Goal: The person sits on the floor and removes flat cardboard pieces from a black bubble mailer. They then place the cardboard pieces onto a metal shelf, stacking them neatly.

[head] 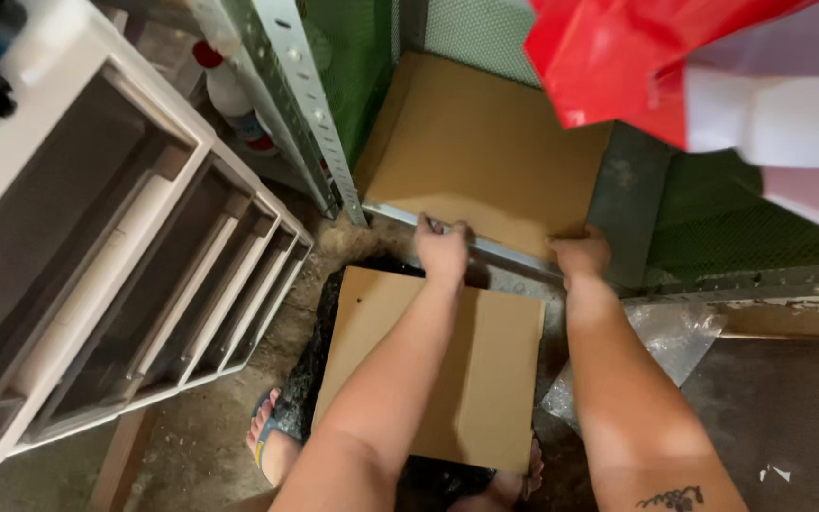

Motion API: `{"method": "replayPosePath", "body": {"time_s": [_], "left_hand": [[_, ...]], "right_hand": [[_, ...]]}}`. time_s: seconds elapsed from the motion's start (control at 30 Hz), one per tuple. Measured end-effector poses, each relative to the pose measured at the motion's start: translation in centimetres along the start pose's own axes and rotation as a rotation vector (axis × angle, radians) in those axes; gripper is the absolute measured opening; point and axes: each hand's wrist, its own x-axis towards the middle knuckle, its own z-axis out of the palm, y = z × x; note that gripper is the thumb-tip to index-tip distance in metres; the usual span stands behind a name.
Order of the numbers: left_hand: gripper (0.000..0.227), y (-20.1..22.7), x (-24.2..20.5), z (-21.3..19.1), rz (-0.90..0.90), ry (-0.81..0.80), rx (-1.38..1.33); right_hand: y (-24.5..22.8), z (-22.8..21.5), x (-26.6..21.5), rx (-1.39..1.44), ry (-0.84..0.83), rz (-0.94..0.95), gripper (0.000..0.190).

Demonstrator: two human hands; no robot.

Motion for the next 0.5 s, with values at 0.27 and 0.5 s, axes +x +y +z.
{"method": "replayPosePath", "body": {"time_s": [0.27,0.5], "left_hand": [[0.093,0.0,0.0,-0.5,0.059,0.0,-0.002],[0.098,1.5,-0.3,-0.9,-0.032,-0.037,0.136]], "right_hand": [[-1.7,0.2,-1.1,-0.043,-0.013,-0.036,0.072],[-3.1,1.6,-2.3,-0.043,0.035,-0.066,0.068]]}}
